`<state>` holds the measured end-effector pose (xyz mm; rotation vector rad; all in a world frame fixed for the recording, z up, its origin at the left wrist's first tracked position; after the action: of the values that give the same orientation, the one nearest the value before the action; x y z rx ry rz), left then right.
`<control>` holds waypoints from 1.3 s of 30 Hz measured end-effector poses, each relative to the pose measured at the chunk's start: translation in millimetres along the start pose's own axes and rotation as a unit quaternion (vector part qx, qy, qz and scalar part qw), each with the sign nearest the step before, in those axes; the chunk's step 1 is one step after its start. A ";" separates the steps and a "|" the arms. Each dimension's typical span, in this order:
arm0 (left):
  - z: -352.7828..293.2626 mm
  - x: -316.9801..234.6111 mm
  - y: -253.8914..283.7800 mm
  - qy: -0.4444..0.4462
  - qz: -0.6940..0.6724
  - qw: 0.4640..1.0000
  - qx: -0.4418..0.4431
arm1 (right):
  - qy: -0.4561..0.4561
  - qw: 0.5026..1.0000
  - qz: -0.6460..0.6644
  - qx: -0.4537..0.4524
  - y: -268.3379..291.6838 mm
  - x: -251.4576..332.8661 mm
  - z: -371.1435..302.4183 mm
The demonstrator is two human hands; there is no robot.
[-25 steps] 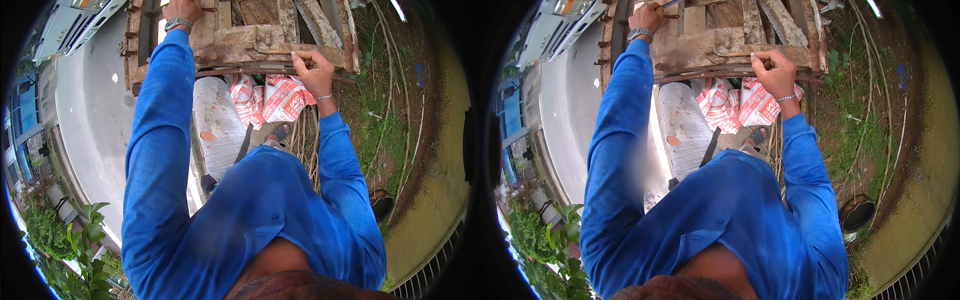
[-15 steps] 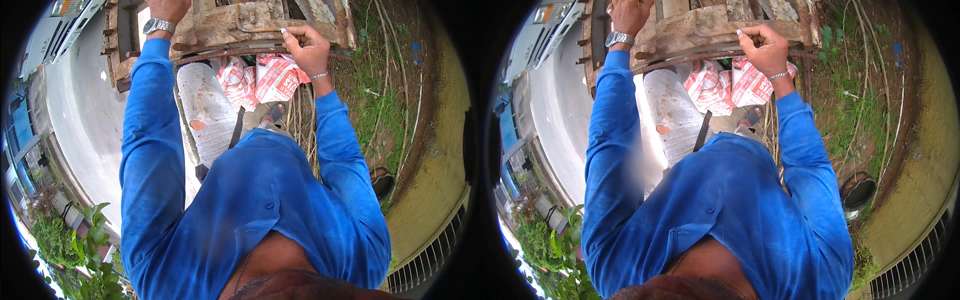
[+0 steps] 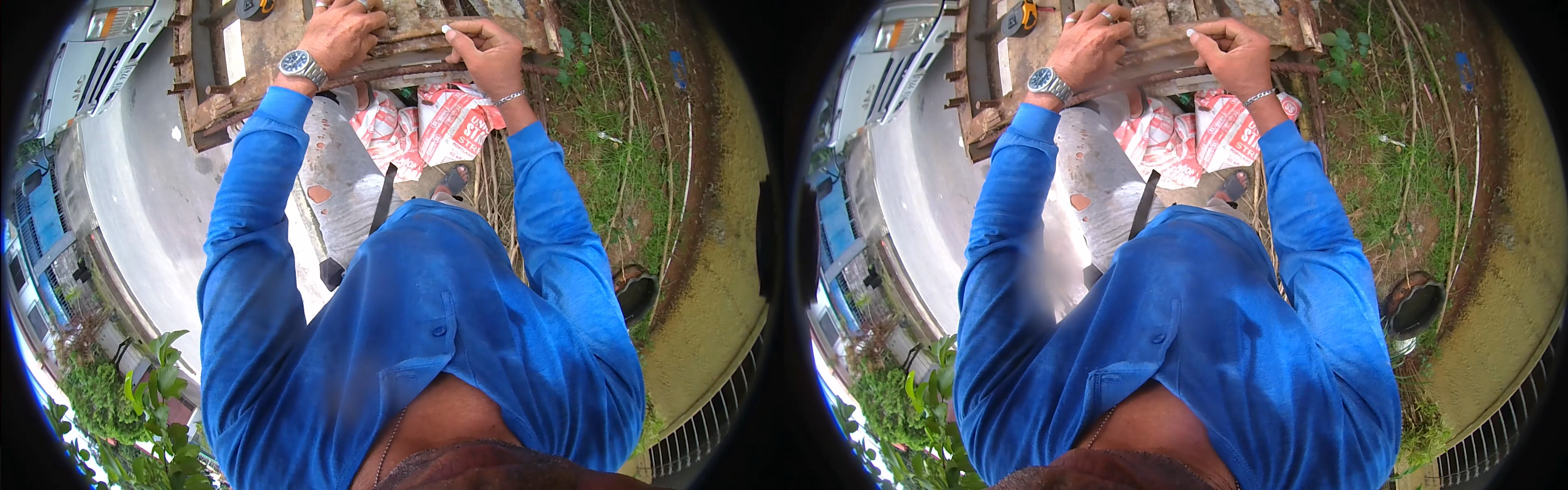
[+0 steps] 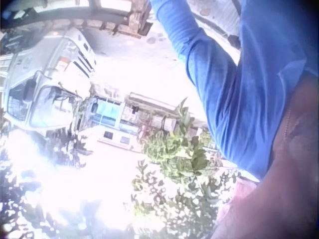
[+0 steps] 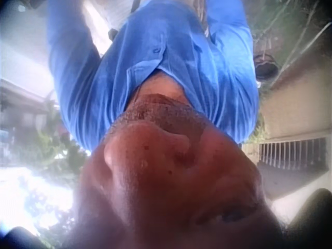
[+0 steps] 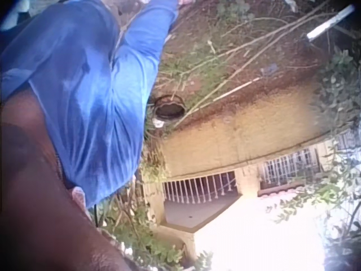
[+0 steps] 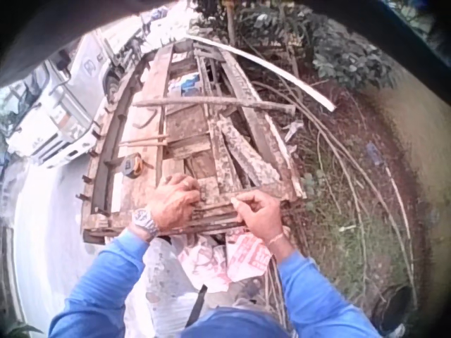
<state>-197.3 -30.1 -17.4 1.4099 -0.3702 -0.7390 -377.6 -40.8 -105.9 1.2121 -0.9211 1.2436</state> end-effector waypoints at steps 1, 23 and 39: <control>-4.3 1.6 -6.8 -0.014 0.034 0.999 -0.017 | 0.004 1.000 -0.021 0.002 -2.0 4.8 -1.4; -84.2 -37.4 -66.7 0.254 -0.377 0.853 -0.257 | 0.039 0.996 -0.028 0.081 -8.3 21.4 -11.1; -86.3 -34.2 -72.2 0.254 -0.362 0.855 -0.272 | -0.018 0.994 -0.100 0.041 -18.5 24.8 -6.3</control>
<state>-184.5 57.9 -94.3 1.1125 0.7862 -0.9302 -356.6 -28.6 -85.8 1.3615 -0.7596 1.1112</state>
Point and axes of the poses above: each hand's wrist, its own z-axis towards the middle knuckle, its own y-axis out of the back of the hand, x = y × z, the point moved 9 cm from there along z, towards the middle knuckle, and after that the axes turned 12 degrees about -z, right-handed, at the moved point
